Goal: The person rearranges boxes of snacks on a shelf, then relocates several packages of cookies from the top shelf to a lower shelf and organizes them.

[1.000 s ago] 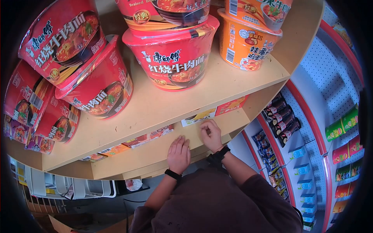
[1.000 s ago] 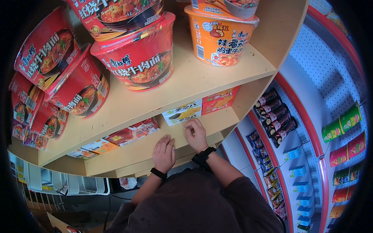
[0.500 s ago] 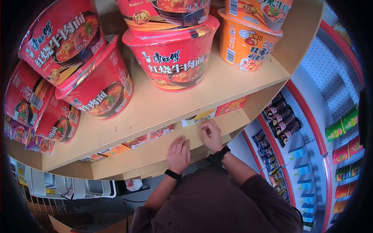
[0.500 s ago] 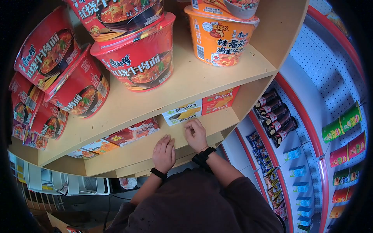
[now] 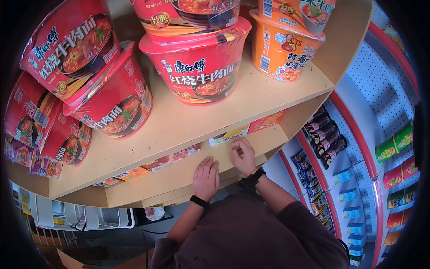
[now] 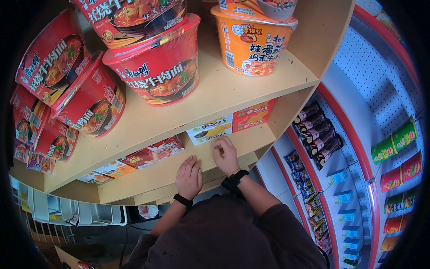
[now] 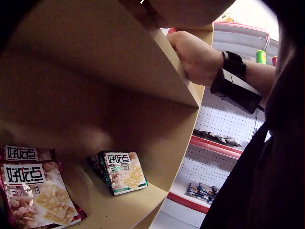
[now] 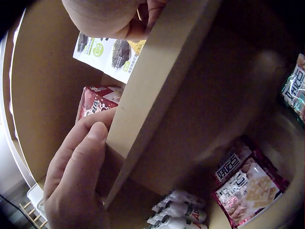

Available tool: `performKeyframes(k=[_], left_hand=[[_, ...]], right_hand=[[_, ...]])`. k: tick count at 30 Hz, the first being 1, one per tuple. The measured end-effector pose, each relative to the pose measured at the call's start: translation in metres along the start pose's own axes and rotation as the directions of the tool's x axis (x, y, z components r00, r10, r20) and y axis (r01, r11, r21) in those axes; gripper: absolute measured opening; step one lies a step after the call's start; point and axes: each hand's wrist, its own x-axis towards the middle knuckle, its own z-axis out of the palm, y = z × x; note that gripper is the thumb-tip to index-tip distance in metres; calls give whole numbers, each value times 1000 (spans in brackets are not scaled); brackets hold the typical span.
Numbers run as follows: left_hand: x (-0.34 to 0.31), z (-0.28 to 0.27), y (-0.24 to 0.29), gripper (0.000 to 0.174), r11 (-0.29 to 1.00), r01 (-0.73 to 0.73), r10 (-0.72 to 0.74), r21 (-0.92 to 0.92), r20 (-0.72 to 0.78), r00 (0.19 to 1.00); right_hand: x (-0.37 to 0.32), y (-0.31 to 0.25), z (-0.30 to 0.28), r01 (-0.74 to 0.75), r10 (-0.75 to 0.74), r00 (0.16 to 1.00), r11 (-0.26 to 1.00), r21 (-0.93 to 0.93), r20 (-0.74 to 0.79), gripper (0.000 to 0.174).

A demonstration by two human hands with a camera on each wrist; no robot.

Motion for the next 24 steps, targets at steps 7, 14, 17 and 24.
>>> performKeyframes(k=[7, 14, 17, 24], left_hand=[[0, 0, 0, 34, 1000, 0, 0, 6, -1, 1000], [1, 0, 0, 34, 1000, -6, 6, 7, -10, 1000], [0, 1, -1, 34, 1000, -12, 12, 6, -7, 1000], [0, 0, -1, 35, 1000, -7, 7, 4, 12, 1000]], right_hand=[[0, 0, 0, -1, 1, 1000, 1000, 4, 2, 13], [-1, 0, 0, -5, 5, 1000, 1000, 10, 6, 13], [-1, 0, 1, -4, 4, 1000, 1000, 12, 8, 13], [-1, 1, 1, 5, -5, 1000, 1000, -2, 9, 14]])
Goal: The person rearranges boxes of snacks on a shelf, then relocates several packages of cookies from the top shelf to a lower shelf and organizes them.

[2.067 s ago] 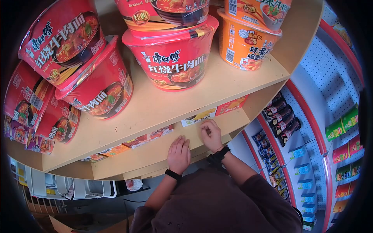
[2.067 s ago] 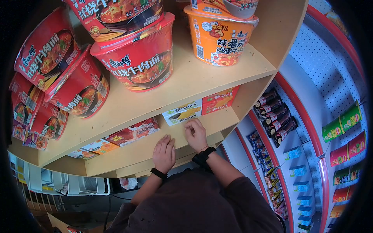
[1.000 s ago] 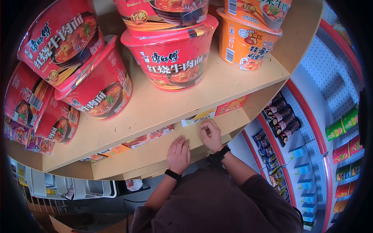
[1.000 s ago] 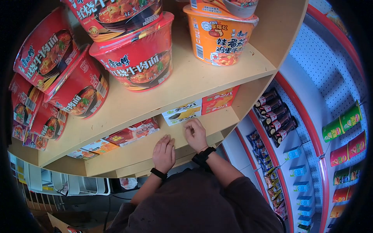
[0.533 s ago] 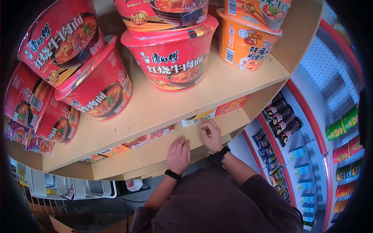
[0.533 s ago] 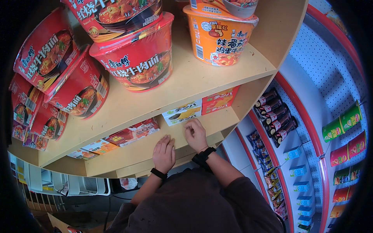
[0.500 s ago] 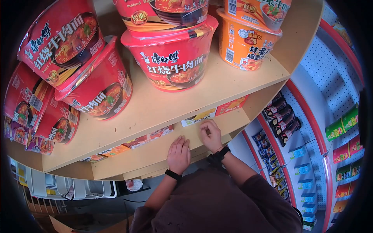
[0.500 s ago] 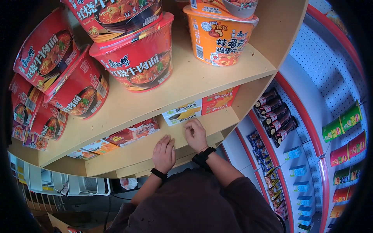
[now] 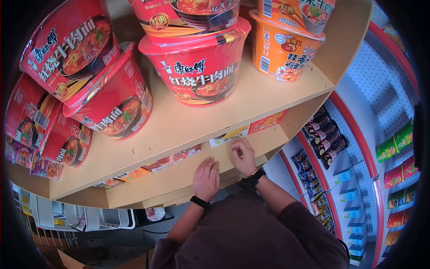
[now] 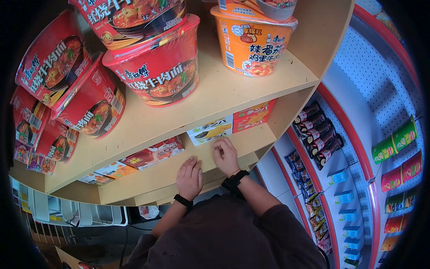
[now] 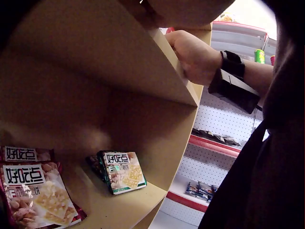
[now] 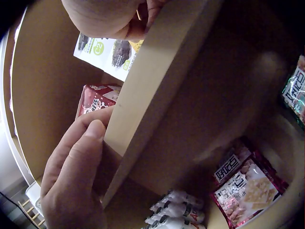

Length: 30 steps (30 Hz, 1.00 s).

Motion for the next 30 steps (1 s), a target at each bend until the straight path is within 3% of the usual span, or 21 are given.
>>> performKeyframes(k=[30], left_hand=[[0, 2, 0, 34, 1000, 8, -8, -15, -26, 1000]], right_hand=[[0, -4, 1, -11, 11, 1000, 1000, -5, -10, 12]])
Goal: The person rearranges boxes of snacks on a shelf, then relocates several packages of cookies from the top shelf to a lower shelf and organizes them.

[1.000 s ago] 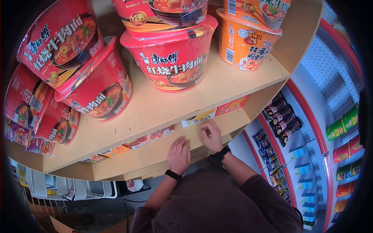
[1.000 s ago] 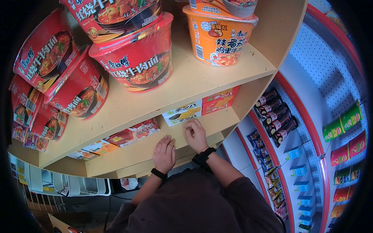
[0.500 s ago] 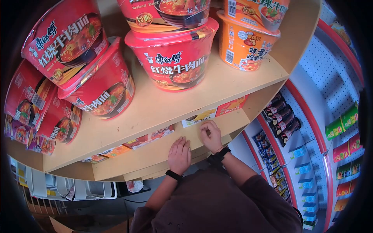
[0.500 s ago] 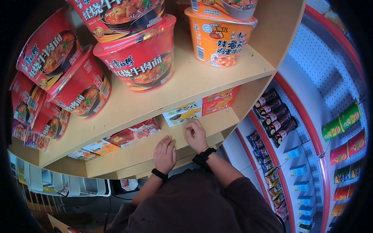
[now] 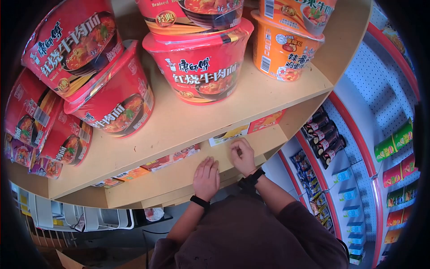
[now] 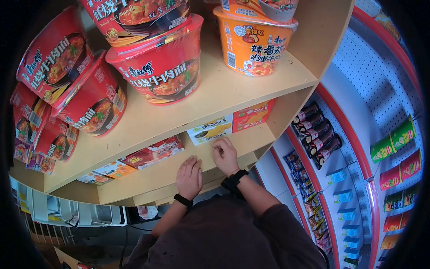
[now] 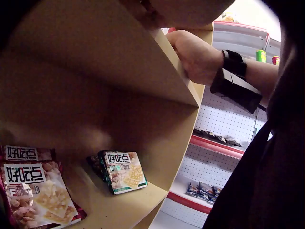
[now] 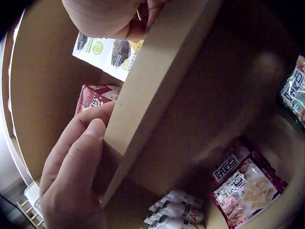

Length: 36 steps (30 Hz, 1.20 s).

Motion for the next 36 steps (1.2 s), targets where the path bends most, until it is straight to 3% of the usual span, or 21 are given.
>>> performKeyframes(k=[3, 12, 22, 32, 36], left_hand=[[0, 1, 0, 35, 1000, 10, -10, -10, -15, 1000], [1, -2, 2, 37, 1000, 3, -3, -10, -18, 1000], [-2, 0, 0, 40, 1000, 21, -21, -1, 0, 1000], [-1, -1, 8, 36, 999, 48, -47, 21, -43, 998], [3, -4, 12, 35, 986, 107, -115, -132, -55, 992]], right_hand=[[-1, -1, -2, -68, 68, 997, 998, 12, 24, 13], [1, 0, 0, 18, -18, 1000, 1000, -3, 7, 13], [1, 9, 0, 15, -15, 999, 1000, 0, 39, 14], [3, 9, -5, 62, -66, 987, 998, 33, 150, 12], [3, 12, -7, 57, -68, 978, 997, 60, 196, 11]])
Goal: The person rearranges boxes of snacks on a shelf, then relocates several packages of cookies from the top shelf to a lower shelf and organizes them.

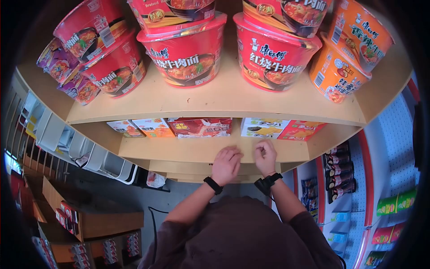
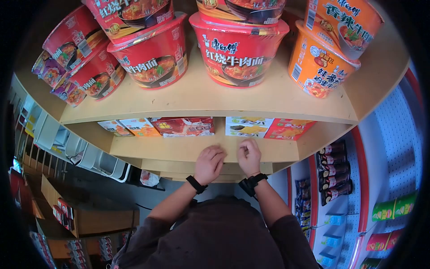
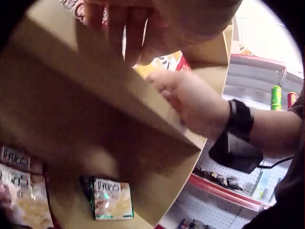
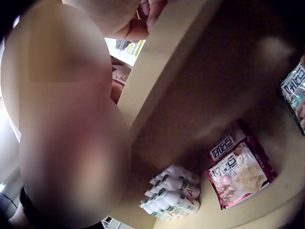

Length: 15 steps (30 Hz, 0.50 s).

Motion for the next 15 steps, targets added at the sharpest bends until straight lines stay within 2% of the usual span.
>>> performKeyframes(k=[2, 5, 7, 9, 11, 12, 15], left_hand=[[3, -16, 6, 35, 990, 43, -35, -135, 61, 997], [42, -64, 7, 41, 991, -27, 52, 128, -198, 979], [77, -99, 5, 48, 947, 91, 12, 307, -318, 948], [87, -115, -27, 61, 929, 132, -45, 345, -248, 968], [98, -131, -40, 70, 878, 200, -211, 435, -22, 977], [98, -135, -43, 74, 847, 222, -300, 482, 89, 950], [87, -118, -64, 77, 850, 81, -127, 520, 53, 991]], right_hand=[[-2, 1, 0, -81, 81, 996, 996, 23, 29, 11], [-1, 3, 2, -39, 38, 999, 998, 50, 36, 11], [-3, 8, 1, -50, 47, 997, 998, 47, 61, 12], [-2, 9, 1, -41, 38, 996, 998, 38, 79, 12], [-2, 6, -1, -27, 24, 996, 999, 27, 89, 13], [-2, 7, -1, -12, 11, 996, 1000, 14, 84, 13], [-2, 6, -1, 6, -5, 997, 1000, -15, 82, 12]])
